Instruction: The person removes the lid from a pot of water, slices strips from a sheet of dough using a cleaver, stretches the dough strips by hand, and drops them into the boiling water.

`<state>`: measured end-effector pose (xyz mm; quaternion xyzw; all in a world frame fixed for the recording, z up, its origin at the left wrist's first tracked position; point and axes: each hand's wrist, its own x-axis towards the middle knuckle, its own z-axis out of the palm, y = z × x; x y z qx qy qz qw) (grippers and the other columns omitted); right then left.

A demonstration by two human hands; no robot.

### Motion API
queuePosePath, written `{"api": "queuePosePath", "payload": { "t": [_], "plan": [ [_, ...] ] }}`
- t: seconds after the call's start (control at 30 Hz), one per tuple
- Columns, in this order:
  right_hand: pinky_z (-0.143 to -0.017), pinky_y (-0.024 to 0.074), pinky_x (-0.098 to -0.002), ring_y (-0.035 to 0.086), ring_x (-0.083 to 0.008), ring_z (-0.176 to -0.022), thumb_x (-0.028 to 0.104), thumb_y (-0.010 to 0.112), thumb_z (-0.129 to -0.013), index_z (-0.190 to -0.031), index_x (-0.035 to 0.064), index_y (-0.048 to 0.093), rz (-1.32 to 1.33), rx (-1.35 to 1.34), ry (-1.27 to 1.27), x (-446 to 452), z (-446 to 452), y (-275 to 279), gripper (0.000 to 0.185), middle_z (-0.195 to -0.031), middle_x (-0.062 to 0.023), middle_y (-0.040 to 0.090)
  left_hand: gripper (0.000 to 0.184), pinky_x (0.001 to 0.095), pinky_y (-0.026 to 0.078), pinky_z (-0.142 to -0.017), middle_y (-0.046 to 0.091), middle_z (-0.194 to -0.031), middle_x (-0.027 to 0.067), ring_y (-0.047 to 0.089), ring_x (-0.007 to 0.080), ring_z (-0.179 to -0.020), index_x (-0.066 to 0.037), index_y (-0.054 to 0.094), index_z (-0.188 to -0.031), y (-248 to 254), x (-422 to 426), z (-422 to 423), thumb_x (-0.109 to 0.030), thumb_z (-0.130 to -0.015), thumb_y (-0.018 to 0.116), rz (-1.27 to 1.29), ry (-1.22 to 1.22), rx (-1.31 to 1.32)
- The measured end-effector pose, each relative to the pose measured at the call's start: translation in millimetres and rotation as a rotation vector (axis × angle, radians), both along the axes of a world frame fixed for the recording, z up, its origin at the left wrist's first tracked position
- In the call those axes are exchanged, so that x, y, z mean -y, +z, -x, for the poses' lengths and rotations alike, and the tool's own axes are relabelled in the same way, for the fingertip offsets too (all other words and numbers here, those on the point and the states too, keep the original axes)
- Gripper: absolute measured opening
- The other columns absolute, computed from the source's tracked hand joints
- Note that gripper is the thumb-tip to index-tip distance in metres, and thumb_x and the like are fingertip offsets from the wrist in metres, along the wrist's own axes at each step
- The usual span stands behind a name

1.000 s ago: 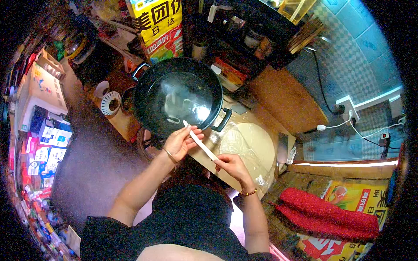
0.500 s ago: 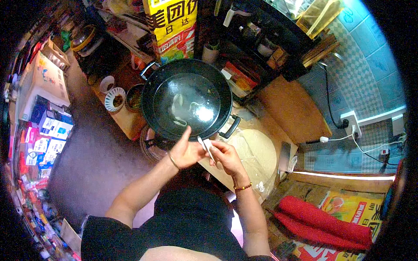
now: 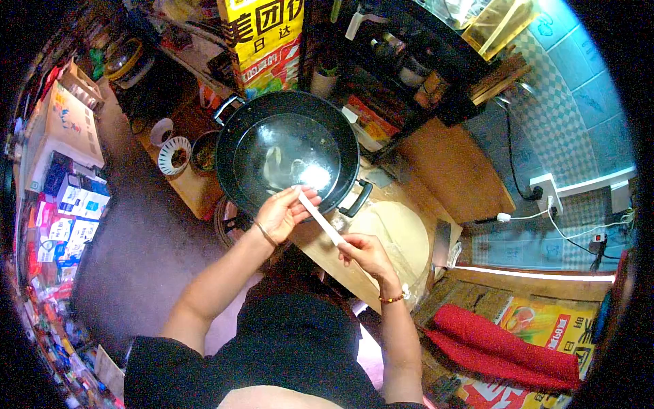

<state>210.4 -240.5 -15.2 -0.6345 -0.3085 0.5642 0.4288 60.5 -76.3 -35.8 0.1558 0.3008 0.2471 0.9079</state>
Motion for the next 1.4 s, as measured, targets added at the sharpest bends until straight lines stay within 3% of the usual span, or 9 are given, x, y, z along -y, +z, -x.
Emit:
{"api": "queuePosePath", "payload": {
  "t": [0.2,0.27,0.5,0.67,0.77,0.87,1.03,1.33,1.4],
  "plan": [
    [-0.043,0.0412,-0.0183,0.052,-0.0078,-0.047,0.015,0.055,-0.086,-0.096,-0.0036,0.058,-0.047,-0.162,-0.15,-16,10,-11,0.022,-0.069,-0.0043,0.059,0.037,0.0371,0.046,-0.085,0.057,-0.106,0.0147,0.057,0.0248,-0.095,0.001,0.049,-0.106,-22,-7,-3,-0.032,-0.09,0.045,0.142,0.04,0.162],
    [-0.043,0.0409,-0.0182,0.052,-0.0078,-0.048,0.016,0.053,-0.087,-0.097,-0.0028,0.058,-0.081,-0.141,-0.202,-36,23,-6,0.022,-0.069,-0.0043,0.06,0.05,0.0354,0.046,-0.08,0.057,-0.106,0.0123,0.056,0.0227,-0.096,-0.002,0.05,-0.104,-35,8,-1,-0.047,-0.086,0.044,0.322,-0.344,0.347],
    [-0.051,0.0436,-0.0205,0.052,-0.0075,-0.054,0.014,0.057,-0.084,-0.087,-0.0021,0.061,-0.021,0.09,-0.075,-34,17,-13,0.017,-0.065,-0.0018,0.058,0.028,0.0356,0.05,-0.081,0.059,-0.097,0.0167,0.059,0.026,-0.092,0.003,0.05,-0.101,-8,-4,-5,-0.022,-0.091,0.042,-0.012,-0.03,-0.008],
    [-0.047,0.0426,-0.0194,0.052,-0.0077,-0.05,0.013,0.056,-0.084,-0.086,-0.0028,0.06,-0.055,-0.01,-0.107,-16,8,-7,0.016,-0.063,-0.002,0.057,0.028,0.0355,0.051,-0.079,0.059,-0.098,0.0172,0.06,0.0249,-0.09,0.003,0.049,-0.104,-9,-20,-7,-0.021,-0.091,0.043,-0.046,-0.039,-0.041],
    [-0.039,0.0399,-0.0187,0.051,-0.0086,-0.043,0.014,0.053,-0.086,-0.087,-0.0016,0.06,-0.033,-0.089,-0.171,-22,11,-8,0.017,-0.063,-0.004,0.057,0.042,0.0338,0.047,-0.083,0.059,-0.1,0.0142,0.057,0.0251,-0.098,0.002,0.049,-0.106,-16,-18,-12,-0.036,-0.092,0.037,0.004,0.039,0.073],
    [-0.048,0.043,-0.0189,0.052,-0.0079,-0.051,0.014,0.05,-0.087,-0.09,-0.0025,0.059,-0.069,-0.159,-0.243,-46,27,0,0.018,-0.067,-0.004,0.059,0.054,0.0309,0.046,-0.077,0.058,-0.101,0.011,0.056,0.0199,-0.091,0.0,0.05,-0.107,-32,3,-5,-0.049,-0.088,0.038,0.243,-0.415,0.193],
    [-0.05,0.0429,-0.0186,0.052,-0.0063,-0.054,0.015,0.054,-0.086,-0.089,-0.002,0.06,-0.022,0.029,-0.087,-39,25,-7,0.018,-0.067,-0.0016,0.058,0.027,0.0382,0.045,-0.089,0.057,-0.1,0.0159,0.056,0.0266,-0.099,0.002,0.048,-0.106,-14,3,-5,-0.02,-0.09,0.045,0.088,-0.076,0.048],
    [-0.04,0.0395,-0.018,0.049,-0.006,-0.042,0.015,0.056,-0.085,-0.08,-0.0009,0.06,0.058,-0.099,-0.212,-8,13,-3,0.017,-0.053,-0.0016,0.054,0.031,0.0364,0.051,-0.078,0.057,-0.102,0.0175,0.058,0.026,-0.095,0.003,0.047,-0.102,-12,-23,-4,-0.025,-0.092,0.039,-0.092,0.046,-0.05],
    [-0.04,0.04,-0.0189,0.05,-0.0075,-0.043,0.015,0.054,-0.086,-0.084,-0.0014,0.061,0.012,-0.14,-0.233,-12,18,-5,0.018,-0.057,-0.0029,0.056,0.04,0.0368,0.049,-0.081,0.056,-0.105,0.017,0.056,0.0265,-0.099,0.004,0.046,-0.106,-15,-5,-7,-0.033,-0.093,0.035,0.155,0.017,0.252]
  ]
}}
